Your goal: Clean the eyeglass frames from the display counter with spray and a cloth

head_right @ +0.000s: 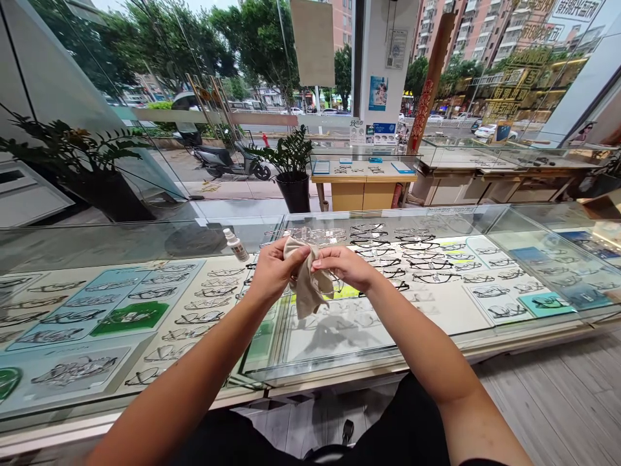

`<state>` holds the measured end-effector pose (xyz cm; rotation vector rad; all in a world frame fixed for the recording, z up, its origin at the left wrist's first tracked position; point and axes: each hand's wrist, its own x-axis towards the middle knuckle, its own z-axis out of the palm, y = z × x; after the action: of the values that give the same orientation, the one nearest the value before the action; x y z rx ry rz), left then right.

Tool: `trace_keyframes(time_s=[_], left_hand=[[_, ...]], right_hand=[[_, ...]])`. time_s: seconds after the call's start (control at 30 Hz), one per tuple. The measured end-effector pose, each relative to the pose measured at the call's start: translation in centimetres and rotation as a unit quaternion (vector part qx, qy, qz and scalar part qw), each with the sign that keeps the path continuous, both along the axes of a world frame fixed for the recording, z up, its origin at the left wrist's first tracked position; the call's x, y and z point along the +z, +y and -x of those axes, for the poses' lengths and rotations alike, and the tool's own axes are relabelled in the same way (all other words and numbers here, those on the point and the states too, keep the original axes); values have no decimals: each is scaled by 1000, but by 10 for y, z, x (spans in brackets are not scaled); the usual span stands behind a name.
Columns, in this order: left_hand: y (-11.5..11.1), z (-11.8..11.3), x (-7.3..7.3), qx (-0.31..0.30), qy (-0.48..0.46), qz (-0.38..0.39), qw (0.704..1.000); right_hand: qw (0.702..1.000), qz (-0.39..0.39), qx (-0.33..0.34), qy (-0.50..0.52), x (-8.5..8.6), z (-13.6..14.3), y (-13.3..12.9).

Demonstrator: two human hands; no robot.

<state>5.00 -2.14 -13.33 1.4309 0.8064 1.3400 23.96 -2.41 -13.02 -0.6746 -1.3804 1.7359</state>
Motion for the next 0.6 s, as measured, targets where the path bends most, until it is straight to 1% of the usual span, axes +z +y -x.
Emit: trace_keyframes(time_s=[0.07, 0.17, 0.27, 0.37, 0.43, 0.5, 0.6], left_hand=[[-1, -1, 0, 5, -8, 0, 1000], [0, -2, -1, 0, -27, 3, 1000], [3, -1, 0, -21, -41, -4, 999], [4, 1, 2, -56, -32, -4, 998], [3, 2, 4, -71, -27, 3, 997], [0, 2, 5, -63, -22, 1, 998], [-3, 1, 5, -5, -2, -33, 999]], right_hand=[[1000, -4, -4, 2, 0, 0, 1], [999, -3, -32, 14, -2, 2, 3], [998, -1, -50, 31, -3, 2, 4], [997, -8, -68, 36, -2, 0, 4], [997, -5, -66, 29, -2, 0, 2], [999, 6, -49, 22, -5, 2, 1], [1000, 1, -19, 19, -10, 8, -2]])
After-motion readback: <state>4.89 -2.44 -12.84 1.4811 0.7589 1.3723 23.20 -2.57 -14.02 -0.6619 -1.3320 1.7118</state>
